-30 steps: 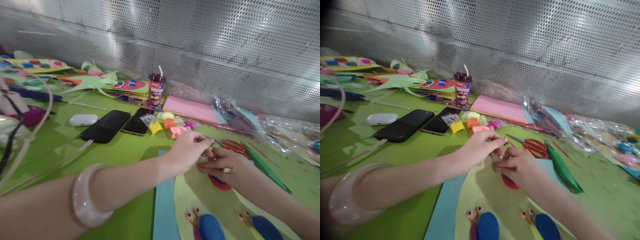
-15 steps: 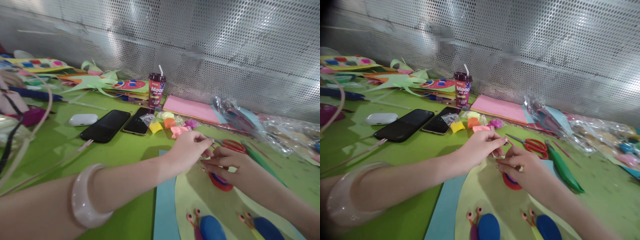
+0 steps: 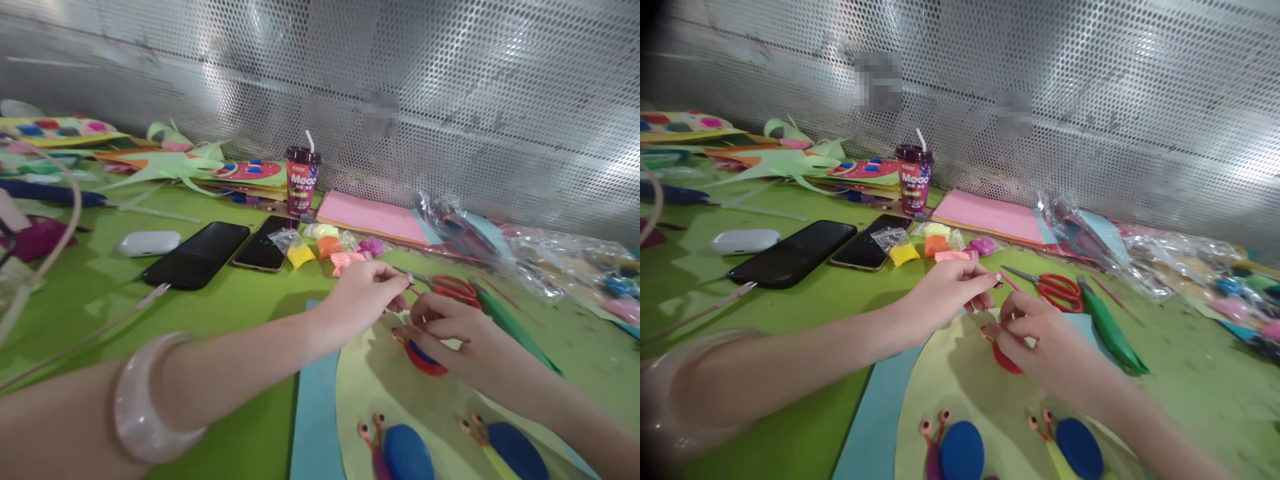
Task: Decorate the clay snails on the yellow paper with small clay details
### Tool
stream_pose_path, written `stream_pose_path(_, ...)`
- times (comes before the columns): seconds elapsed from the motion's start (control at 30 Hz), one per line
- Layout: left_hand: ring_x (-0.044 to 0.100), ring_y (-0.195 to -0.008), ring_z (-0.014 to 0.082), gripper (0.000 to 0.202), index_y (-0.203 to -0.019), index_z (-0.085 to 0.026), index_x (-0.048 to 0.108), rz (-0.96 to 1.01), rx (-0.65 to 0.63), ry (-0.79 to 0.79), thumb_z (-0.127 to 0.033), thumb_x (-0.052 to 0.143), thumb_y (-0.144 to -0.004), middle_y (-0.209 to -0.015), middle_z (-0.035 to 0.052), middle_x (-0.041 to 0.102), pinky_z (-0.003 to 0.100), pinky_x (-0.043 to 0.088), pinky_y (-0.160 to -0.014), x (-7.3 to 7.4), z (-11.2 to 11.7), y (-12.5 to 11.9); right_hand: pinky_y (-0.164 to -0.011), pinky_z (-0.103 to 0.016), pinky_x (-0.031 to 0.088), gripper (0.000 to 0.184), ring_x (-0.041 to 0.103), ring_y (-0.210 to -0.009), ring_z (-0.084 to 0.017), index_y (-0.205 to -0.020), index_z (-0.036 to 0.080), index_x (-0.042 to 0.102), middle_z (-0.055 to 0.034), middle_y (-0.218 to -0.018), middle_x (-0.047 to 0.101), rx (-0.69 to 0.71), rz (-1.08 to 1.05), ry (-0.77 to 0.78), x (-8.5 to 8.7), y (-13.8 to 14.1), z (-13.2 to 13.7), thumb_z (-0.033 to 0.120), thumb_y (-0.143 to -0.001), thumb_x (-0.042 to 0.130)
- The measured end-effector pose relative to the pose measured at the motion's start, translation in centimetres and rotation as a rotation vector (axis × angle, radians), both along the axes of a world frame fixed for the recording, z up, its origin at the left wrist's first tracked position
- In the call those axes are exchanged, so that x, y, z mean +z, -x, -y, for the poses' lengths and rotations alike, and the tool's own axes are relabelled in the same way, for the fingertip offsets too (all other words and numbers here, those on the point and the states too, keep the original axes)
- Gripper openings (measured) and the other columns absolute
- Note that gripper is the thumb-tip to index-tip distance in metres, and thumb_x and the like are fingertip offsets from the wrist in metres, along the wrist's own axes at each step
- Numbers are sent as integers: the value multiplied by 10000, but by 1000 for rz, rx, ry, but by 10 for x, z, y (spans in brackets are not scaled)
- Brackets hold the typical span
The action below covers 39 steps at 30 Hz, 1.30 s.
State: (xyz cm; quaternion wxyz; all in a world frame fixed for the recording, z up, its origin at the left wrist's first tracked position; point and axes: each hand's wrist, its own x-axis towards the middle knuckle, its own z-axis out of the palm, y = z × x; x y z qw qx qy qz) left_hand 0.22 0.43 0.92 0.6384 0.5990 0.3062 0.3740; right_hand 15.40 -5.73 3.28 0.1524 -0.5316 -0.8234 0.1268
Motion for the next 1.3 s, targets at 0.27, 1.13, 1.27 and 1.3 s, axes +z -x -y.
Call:
stream_pose_path(0.27, 513, -553, 78, 188, -665, -152, 546, -23, 6, -19, -286, 519, -793, -615, -1, 577, 200, 397, -546, 3, 1, 1, -610, -291, 385, 439, 474, -621, -126, -465, 175, 465, -19, -711, 446, 31, 48, -115, -3, -3, 3, 316, -877, 410)
stream_pose_path(1.13, 514, -586, 106, 243, -714, -158, 533, -109, 85, -115, -394, 509, -765, -638, -3, 567, 213, 404, -594, 4, 2, 0, -706, -325, 344, 324, 418, -741, -158, -592, 157, 587, -30, -744, 428, 18, 140, -365, -7, -10, 9, 206, -877, 441)
stream_pose_path(1.27, 524, -599, 119, 244, -719, -159, 549, -163, 99, -215, -394, 500, -764, -628, 0, 574, 214, 404, -594, 5, 2, 0, -700, -341, 339, 348, 408, -761, -176, -572, 149, 566, -45, -748, 440, 7, 125, -431, -5, -22, 9, 183, -879, 406)
stream_pose_path(1.3, 526, -600, 122, 241, -737, -160, 558, -176, 104, -234, -393, 501, -765, -626, 0, 577, 216, 405, -598, 6, 2, 0, -706, -346, 340, 347, 409, -771, -179, -575, 153, 575, -47, -758, 448, 21, 130, -426, -4, -25, 9, 179, -877, 406)
